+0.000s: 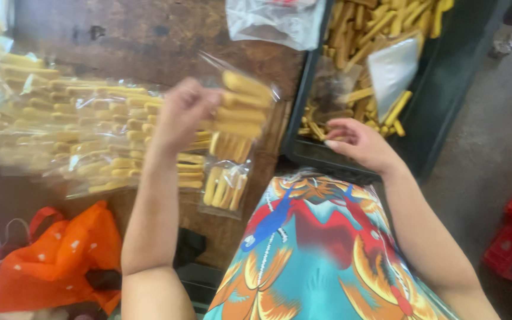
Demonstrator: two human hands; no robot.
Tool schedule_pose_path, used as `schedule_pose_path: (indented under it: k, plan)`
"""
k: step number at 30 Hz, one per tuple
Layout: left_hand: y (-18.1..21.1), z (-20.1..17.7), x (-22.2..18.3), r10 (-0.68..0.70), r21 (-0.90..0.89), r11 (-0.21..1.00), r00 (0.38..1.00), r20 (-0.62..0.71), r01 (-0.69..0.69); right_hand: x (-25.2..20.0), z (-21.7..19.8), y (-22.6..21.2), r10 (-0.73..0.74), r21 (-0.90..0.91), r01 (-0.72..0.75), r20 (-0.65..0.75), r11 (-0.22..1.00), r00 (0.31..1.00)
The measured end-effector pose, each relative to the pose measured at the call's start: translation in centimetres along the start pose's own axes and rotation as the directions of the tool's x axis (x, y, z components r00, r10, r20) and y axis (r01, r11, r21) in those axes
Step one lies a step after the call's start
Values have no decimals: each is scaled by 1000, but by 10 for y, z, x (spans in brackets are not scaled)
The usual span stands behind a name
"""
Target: The person packages bread sticks by picking them up from a large bin and placing them into clear plastic bags, repeatedly filling bags and setting them aside on a wooden table.
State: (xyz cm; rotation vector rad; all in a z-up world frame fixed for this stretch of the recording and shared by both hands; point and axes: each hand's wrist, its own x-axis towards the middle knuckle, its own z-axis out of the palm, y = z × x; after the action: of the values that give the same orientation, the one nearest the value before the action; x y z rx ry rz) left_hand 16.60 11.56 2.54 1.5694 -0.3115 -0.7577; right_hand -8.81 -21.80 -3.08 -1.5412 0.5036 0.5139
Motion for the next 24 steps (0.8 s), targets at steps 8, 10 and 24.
schedule_pose_path:
  k: [8, 10, 24]
  plan:
    - [-26, -280, 59, 310, 140, 951, 810, -497, -277, -23, 23, 31, 218, 73, -208, -183, 975, 959]
    - [-47, -349, 83, 339, 105, 931, 725, -599, -349, -30, 32, 30, 281, 132, -253, -284, 958, 917]
    - [-136, -528, 130, 603, 939, 161, 723, -337, 304, -42, 42, 32, 293, 73, -293, -463, 953, 837]
